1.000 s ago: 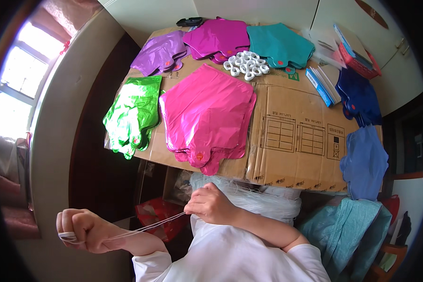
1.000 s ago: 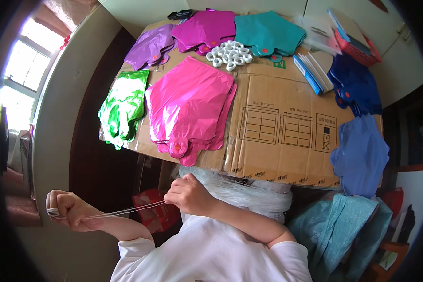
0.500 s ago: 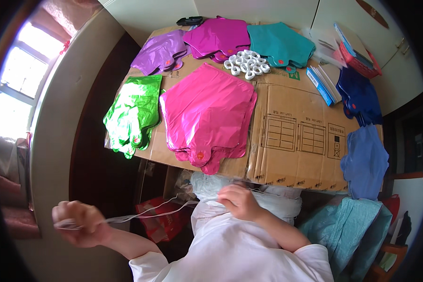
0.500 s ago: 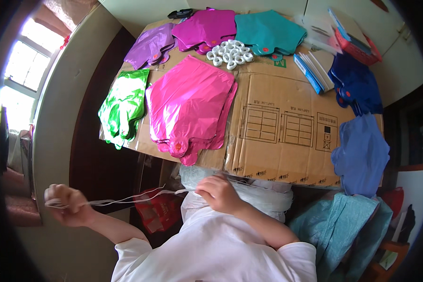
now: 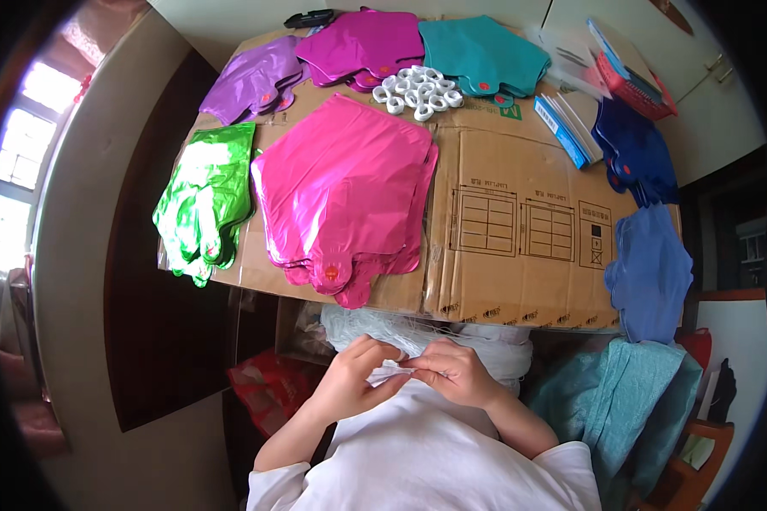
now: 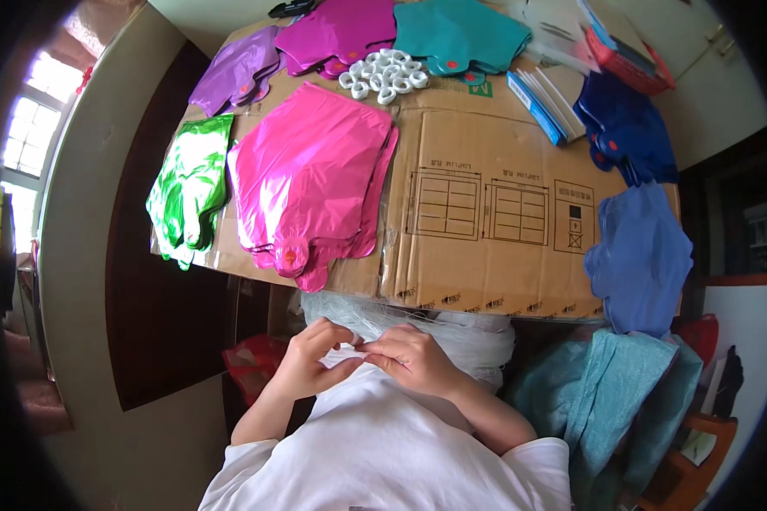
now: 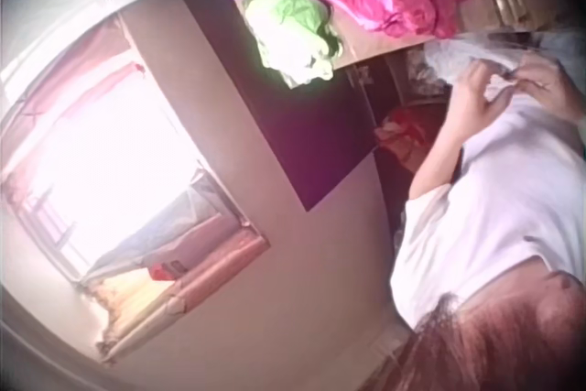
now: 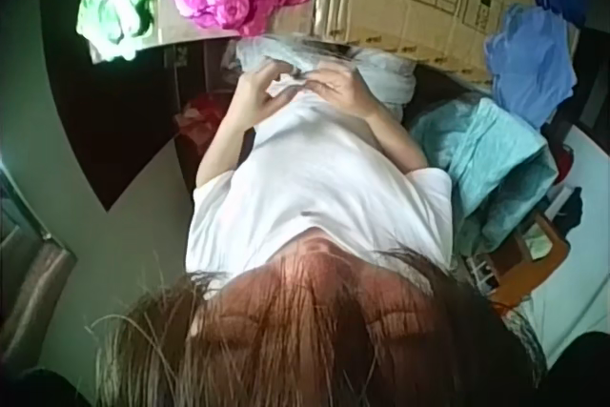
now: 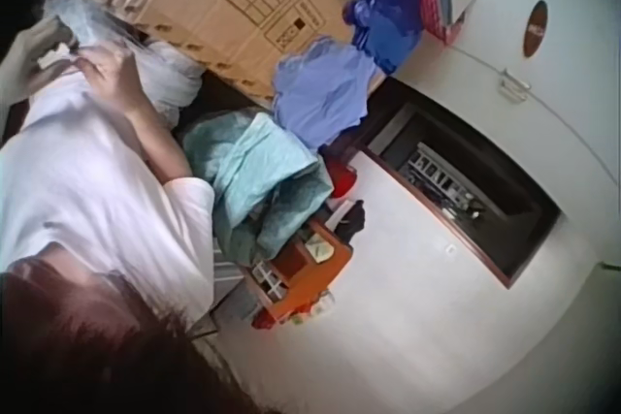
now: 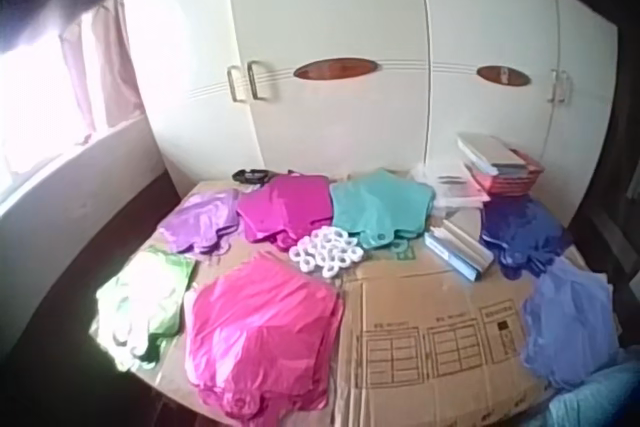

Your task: The person is threading small white plastic components onto a string and placing them on top of organized stacks of colored plastic bags.

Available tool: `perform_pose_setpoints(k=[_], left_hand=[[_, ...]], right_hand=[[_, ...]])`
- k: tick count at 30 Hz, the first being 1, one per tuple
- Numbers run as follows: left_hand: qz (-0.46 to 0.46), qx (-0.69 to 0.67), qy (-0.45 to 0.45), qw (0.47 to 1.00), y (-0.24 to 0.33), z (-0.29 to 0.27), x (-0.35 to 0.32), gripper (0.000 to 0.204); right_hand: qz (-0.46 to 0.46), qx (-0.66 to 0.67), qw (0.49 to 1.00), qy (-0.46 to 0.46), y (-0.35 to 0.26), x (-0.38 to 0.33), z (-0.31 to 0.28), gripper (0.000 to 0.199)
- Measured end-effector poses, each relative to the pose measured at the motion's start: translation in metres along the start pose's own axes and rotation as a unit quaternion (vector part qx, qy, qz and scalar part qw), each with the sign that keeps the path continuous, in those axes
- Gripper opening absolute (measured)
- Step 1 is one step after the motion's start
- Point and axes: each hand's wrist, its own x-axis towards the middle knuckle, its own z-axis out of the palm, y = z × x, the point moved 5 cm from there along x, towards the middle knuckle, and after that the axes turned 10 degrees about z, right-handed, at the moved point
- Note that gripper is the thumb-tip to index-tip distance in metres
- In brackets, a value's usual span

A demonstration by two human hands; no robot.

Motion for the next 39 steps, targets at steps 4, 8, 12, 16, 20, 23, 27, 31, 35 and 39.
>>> perform_pose_setpoints(k=[4, 8, 12, 16, 20, 23, 27, 31, 35, 39], left_hand=[[0.044, 0.025, 0.035, 0.998, -0.005, 0.002, -0.002, 0.02], [0.004, -0.027, 0.008, 1.0, -0.016, 0.006, -0.008, 0.015], [-0.17, -0.331, 0.081, 0.925, -0.034, 0.021, -0.025, 0.008], [-0.203, -0.477, 0.132, 0.845, -0.038, 0.034, -0.031, 0.007], [-0.203, -0.455, 0.14, 0.856, -0.036, 0.039, -0.031, 0.006], [-0.205, -0.434, 0.146, 0.865, -0.035, 0.038, -0.031, 0.005], [-0.222, -0.402, 0.151, 0.875, -0.029, 0.036, -0.027, 0.002], [-0.208, -0.347, 0.145, 0.903, -0.03, 0.038, -0.03, 0.003], [-0.186, -0.271, 0.117, 0.937, -0.028, 0.037, -0.031, 0.005], [-0.208, -0.315, 0.115, 0.919, -0.029, 0.038, -0.031, 0.006]], right_hand=[[0.015, -0.017, 1.0, -0.004, 0.002, 0.003, -0.001, 0.011], [0.021, -0.016, 0.999, -0.027, 0.006, 0.002, 0.001, 0.013], [0.003, -0.033, 0.992, 0.126, -0.007, 0.003, -0.008, 0.02], [-0.101, -0.15, 0.972, 0.152, -0.021, -0.004, -0.011, 0.026], [-0.106, -0.171, 0.966, 0.162, -0.025, -0.003, -0.008, 0.027], [-0.11, -0.193, 0.962, 0.156, -0.028, -0.005, -0.006, 0.024], [-0.111, -0.205, 0.96, 0.154, -0.028, -0.007, -0.004, 0.024], [-0.107, -0.22, 0.956, 0.16, -0.029, -0.007, -0.003, 0.022], [-0.096, -0.222, 0.957, 0.163, -0.029, -0.005, -0.003, 0.019], [-0.095, -0.217, 0.958, 0.163, -0.029, -0.004, -0.003, 0.018]])
